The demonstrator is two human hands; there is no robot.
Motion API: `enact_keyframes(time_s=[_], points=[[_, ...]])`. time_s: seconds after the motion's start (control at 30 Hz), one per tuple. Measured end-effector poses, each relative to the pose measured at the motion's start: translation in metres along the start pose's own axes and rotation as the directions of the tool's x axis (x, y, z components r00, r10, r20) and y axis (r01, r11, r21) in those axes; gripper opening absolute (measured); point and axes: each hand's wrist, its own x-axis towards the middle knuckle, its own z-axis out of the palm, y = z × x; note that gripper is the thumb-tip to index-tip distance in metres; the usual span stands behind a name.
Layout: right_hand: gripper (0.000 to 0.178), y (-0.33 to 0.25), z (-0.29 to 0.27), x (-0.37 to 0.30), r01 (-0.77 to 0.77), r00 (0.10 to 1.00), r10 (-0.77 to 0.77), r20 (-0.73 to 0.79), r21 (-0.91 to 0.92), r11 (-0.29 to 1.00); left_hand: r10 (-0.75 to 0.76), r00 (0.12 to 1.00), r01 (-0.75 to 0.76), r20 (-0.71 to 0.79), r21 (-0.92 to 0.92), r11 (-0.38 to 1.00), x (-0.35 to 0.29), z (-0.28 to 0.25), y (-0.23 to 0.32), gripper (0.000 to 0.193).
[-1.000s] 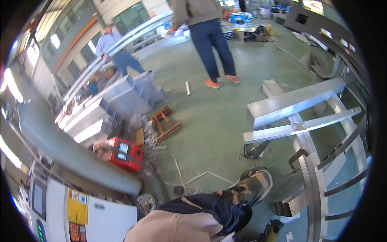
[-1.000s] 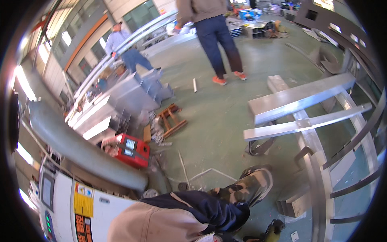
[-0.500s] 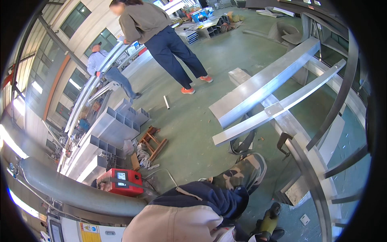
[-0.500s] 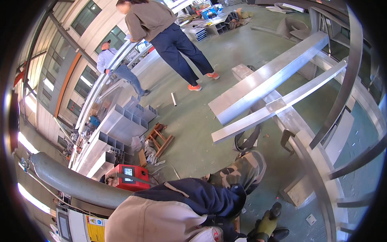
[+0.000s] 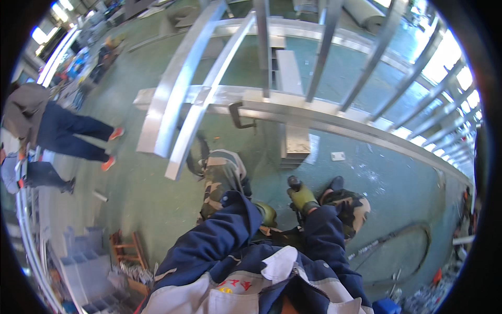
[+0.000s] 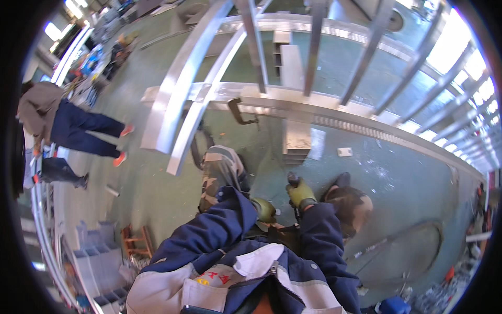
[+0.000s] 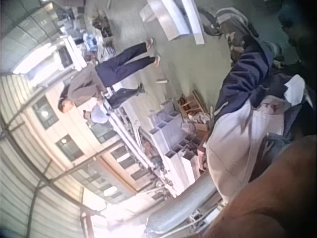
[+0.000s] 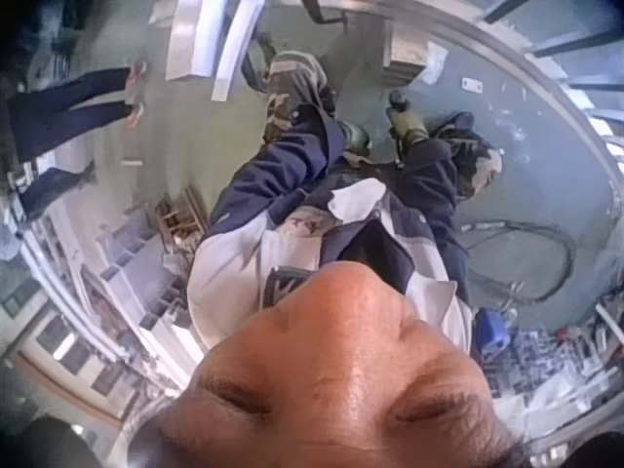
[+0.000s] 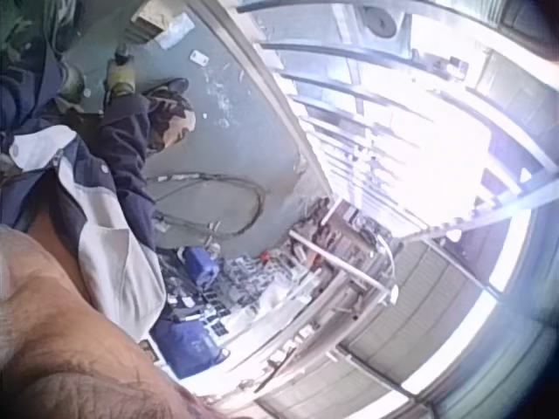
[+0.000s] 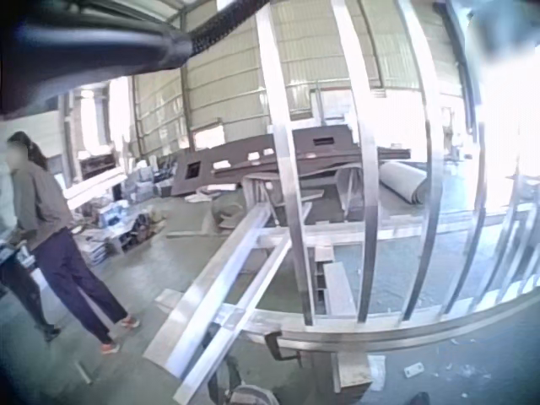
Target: The person welds a curved metal frame using a handheld welding tool, repeatedly positioning the tool along the seam and creating bright sparks. The person adjusts the frame and repositions the tool multiple times to continue welding along different sections.
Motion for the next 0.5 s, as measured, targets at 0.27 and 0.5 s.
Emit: enact_keyframes(time_s=[0.27, 0.5], points=[[0.05, -0.007, 0.0, -0.021, -0.164, 0.984, 0.159, 0.078, 0.065, 0.984, 0.039, 0.721, -0.354, -0.692, -0.32, 0.879, -0.111, -0.148, -0.054, 0.054], [0.052, -0.055, 0.018, -0.022, -0.203, 0.966, 0.199, 0.166, 0.008, 0.979, -0.262, 0.163, -0.677, -0.951, -0.301, 0.671, -0.107, -0.221, -0.134, 0.035]])
